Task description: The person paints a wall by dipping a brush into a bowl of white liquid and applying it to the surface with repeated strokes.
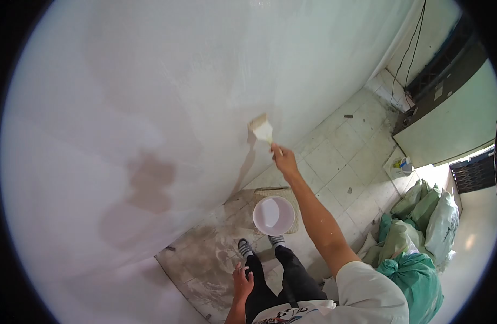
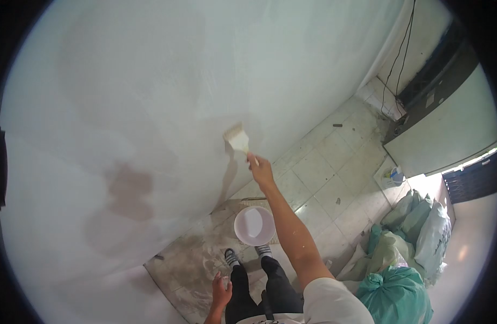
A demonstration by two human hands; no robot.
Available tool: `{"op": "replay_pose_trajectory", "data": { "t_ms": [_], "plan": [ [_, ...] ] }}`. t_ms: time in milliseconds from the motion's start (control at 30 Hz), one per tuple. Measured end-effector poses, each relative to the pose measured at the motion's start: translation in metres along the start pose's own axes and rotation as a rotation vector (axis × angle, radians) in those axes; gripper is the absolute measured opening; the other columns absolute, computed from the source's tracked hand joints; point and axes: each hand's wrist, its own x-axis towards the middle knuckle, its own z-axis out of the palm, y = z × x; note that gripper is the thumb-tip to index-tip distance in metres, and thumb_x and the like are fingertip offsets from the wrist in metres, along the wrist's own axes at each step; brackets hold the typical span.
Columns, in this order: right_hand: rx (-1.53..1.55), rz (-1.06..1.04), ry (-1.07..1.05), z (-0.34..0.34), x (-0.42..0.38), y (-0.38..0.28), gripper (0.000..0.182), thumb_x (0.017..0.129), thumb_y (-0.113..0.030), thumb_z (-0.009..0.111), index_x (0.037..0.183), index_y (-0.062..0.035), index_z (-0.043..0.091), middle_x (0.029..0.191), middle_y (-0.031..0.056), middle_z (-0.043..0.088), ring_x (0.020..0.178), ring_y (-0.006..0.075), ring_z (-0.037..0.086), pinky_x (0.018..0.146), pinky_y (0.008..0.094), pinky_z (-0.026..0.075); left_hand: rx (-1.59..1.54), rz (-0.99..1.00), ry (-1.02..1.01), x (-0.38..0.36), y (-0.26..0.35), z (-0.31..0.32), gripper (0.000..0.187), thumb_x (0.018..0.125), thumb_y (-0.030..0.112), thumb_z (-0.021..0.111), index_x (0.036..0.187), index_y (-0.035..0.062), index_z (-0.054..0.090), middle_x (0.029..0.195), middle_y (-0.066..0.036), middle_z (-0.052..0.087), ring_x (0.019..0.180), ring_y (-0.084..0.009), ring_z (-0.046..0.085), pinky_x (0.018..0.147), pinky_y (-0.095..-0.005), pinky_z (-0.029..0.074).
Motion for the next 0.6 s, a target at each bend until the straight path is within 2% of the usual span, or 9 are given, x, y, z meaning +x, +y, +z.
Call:
{"op": "replay_pose_trajectory", "data": {
  "t_ms": [67,167,200,233,300,400,500,567,600],
  "plan": [
    [-0.228,0.056,-0.035,-0.005,-0.002,0.054,0.047,0.09,-0.045,0.059,0.078,-0.0009,0.07,0.059,0.008,0.06,0.057,0.0183,0.057,0.058,0.0354,0.045,-0.017,-0.008,-0.022,-0.002,0.004,0.003,0.03,0.086,0.017,0.061,0.111,0.0018,0.056,0.136,-0.027,0.044,0.123,-0.0432,0.043,0.103,-0.0497,0.035],
    [-0.387,-0.014,-0.116,-0.007,0.02,0.067,0.043,0.09,-0.037,0.059,0.072,0.0008,0.067,0.058,0.0042,0.056,0.056,0.0138,0.052,0.054,0.0323,0.042,-0.024,0.021,-0.023,0.012,0.003,-0.004,0.029,0.086,0.017,0.061,0.11,0.0014,0.057,0.136,-0.028,0.044,0.125,-0.0426,0.042,0.104,-0.049,0.034],
    [-0.294,-0.042,-0.092,-0.007,0.019,0.024,0.044,0.091,-0.038,0.058,0.072,0.0008,0.067,0.057,0.0035,0.055,0.055,0.0133,0.051,0.053,0.0319,0.041,-0.015,0.031,-0.001,0.016,0.006,-0.007,0.029,0.086,0.017,0.061,0.11,0.0018,0.057,0.135,-0.027,0.045,0.124,-0.0423,0.043,0.103,-0.0491,0.035],
    [-0.2,-0.067,-0.068,-0.012,0.008,-0.047,0.044,0.092,-0.038,0.058,0.072,0.0008,0.067,0.057,0.0028,0.054,0.053,0.0128,0.049,0.052,0.0314,0.04,-0.006,0.039,0.016,0.018,0.008,-0.01,0.029,0.086,0.016,0.061,0.11,0.0023,0.058,0.134,-0.027,0.046,0.123,-0.0421,0.044,0.102,-0.0491,0.036],
    [-0.138,-0.178,-0.042,-0.033,-0.016,-0.141,0.043,0.093,-0.038,0.057,0.073,-0.0008,0.067,0.057,-0.0002,0.051,0.05,0.0108,0.044,0.049,0.0294,0.036,-0.017,0.037,0.029,0.021,0.012,-0.015,0.028,0.086,0.016,0.061,0.11,0.0019,0.058,0.133,-0.027,0.046,0.123,-0.0419,0.044,0.102,-0.049,0.036],
    [0.124,-0.096,-0.073,-0.059,-0.036,-0.188,0.042,0.095,-0.039,0.056,0.076,-0.0034,0.067,0.057,-0.0031,0.048,0.049,0.007,0.037,0.047,0.0265,0.032,-0.01,0.044,0.015,0.027,0.013,-0.015,0.028,0.086,0.016,0.061,0.109,0.0017,0.058,0.133,-0.027,0.047,0.124,-0.0419,0.044,0.102,-0.0487,0.037],
    [0.227,-0.11,-0.057,-0.047,-0.029,-0.156,0.045,0.093,-0.044,0.057,0.082,-0.0012,0.067,0.059,-0.0019,0.048,0.051,0.0104,0.042,0.05,0.0282,0.033,-0.017,0.029,-0.013,0.026,0.008,-0.01,0.029,0.086,0.017,0.061,0.11,0.0013,0.058,0.134,-0.027,0.046,0.125,-0.0423,0.043,0.103,-0.0488,0.035],
    [0.004,-0.129,-0.023,-0.028,-0.009,-0.08,0.045,0.093,-0.044,0.057,0.082,-0.0019,0.068,0.058,0.0004,0.051,0.054,0.0107,0.046,0.052,0.029,0.037,-0.016,0.022,-0.028,0.024,0.008,-0.006,0.029,0.086,0.017,0.061,0.109,0.0011,0.058,0.135,-0.027,0.046,0.125,-0.0424,0.043,0.103,-0.0487,0.035],
    [-0.058,-0.106,-0.025,-0.022,-0.007,-0.049,0.045,0.093,-0.044,0.057,0.081,-0.002,0.068,0.058,0.0039,0.054,0.055,0.0139,0.05,0.054,0.0314,0.04,-0.009,0.021,-0.036,0.023,0.01,-0.005,0.028,0.086,0.017,0.061,0.109,0.0012,0.058,0.134,-0.027,0.046,0.124,-0.0423,0.044,0.103,-0.0486,0.036]
  ]
}}
